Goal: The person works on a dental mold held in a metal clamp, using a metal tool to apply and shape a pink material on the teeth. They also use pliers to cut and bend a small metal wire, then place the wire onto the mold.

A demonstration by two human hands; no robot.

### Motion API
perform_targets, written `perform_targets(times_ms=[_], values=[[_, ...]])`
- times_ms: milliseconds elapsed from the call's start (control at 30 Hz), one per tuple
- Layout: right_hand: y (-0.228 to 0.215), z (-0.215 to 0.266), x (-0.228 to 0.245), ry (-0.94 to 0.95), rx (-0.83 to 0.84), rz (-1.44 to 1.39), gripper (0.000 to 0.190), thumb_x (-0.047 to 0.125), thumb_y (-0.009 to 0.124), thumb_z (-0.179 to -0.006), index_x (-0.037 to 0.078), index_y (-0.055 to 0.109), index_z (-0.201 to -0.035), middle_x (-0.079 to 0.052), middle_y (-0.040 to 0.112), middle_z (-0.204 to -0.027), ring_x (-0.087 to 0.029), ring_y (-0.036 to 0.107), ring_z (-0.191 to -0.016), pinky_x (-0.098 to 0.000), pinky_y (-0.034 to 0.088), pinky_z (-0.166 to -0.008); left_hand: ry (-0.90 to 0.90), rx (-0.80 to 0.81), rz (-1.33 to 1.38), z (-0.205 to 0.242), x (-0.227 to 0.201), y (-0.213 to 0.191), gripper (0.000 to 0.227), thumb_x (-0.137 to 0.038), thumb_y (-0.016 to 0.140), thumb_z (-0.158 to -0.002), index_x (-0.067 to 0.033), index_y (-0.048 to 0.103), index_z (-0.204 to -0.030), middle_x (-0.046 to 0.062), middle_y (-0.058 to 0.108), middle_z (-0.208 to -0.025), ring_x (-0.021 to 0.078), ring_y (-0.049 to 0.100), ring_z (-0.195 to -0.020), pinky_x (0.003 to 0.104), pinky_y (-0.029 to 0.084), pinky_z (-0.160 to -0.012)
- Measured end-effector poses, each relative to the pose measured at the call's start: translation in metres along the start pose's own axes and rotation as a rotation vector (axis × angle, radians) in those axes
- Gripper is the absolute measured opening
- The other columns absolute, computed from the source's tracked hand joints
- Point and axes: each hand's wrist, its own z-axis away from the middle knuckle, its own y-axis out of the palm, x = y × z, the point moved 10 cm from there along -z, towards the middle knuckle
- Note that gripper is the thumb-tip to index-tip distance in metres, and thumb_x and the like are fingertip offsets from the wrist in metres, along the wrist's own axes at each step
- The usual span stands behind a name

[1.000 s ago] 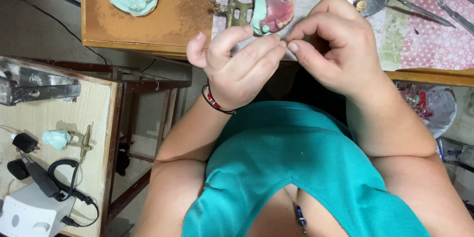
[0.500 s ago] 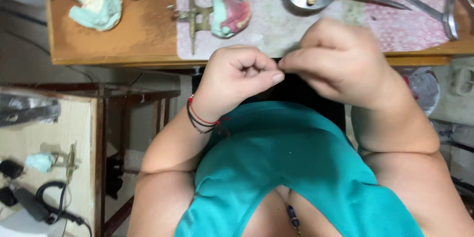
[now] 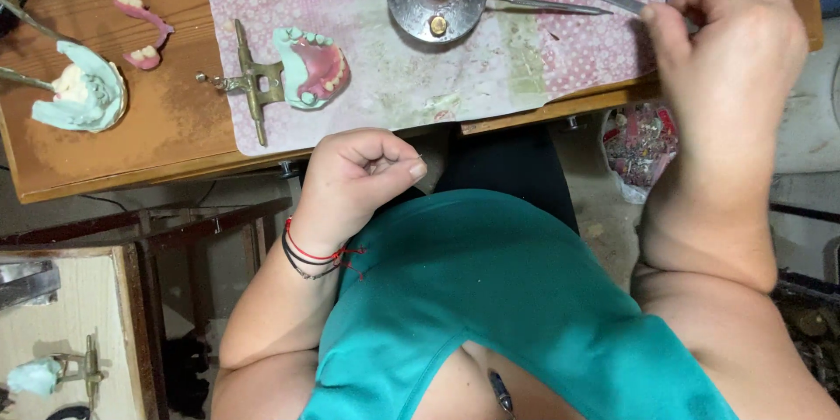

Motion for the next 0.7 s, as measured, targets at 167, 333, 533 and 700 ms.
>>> perform_targets(times_ms=[167,333,533,700], values=[[0.038,0.0,-0.024,-0.044,0.089,0.263,0.02,0.039,0.081,-0.113,0.02,0.085,-0.115,-0.007,0.071,-0.099,-0.028,0.072,-0.087,-0.0401,0.056,-0.069,0.01,-0.039,0.078,-0.006,-0.012,0.003,0.008,-0.012,0.08,-0.09,-0.009,0.076,-0.084,-0.006,0.061,-0.064,0.0006,0.043,-0.059,0.018,0.034,-0.053],[0.081,0.018,-0.06,-0.081,0.173,0.165,0.017,0.019,0.073,-0.113,0.007,0.082,-0.105,-0.016,0.074,-0.091,-0.036,0.07,-0.077,-0.0466,0.053,-0.07,0.065,-0.021,0.209,-0.003,-0.028,0.006,0.01,-0.01,0.077,-0.091,-0.0038,0.072,-0.084,0.004,0.069,-0.066,0.0058,0.058,-0.06,0.02,0.046,-0.055],[0.202,0.13,-0.205,0.823,0.299,-0.812,0.035,0.062,0.04,-0.127,0.032,0.052,-0.115,0.013,0.038,-0.093,-0.001,0.034,-0.084,-0.0258,0.034,-0.084,0.052,-0.022,0.306,0.004,-0.021,-0.002,0.011,-0.013,0.076,-0.091,-0.0047,0.071,-0.085,0.004,0.067,-0.067,0.0064,0.058,-0.059,0.02,0.047,-0.055],[-0.024,0.028,0.076,-0.062,-0.227,-1.32,0.043,0.03,0.023,-0.111,0.003,0.025,-0.078,-0.03,0.048,-0.108,-0.041,0.049,-0.116,-0.0591,0.039,-0.14,0.063,0.005,0.369,0.01,-0.016,0.0,0.009,-0.013,0.077,-0.09,-0.0075,0.072,-0.085,0.0,0.067,-0.072,0.0055,0.055,-0.065,0.02,0.045,-0.059]])
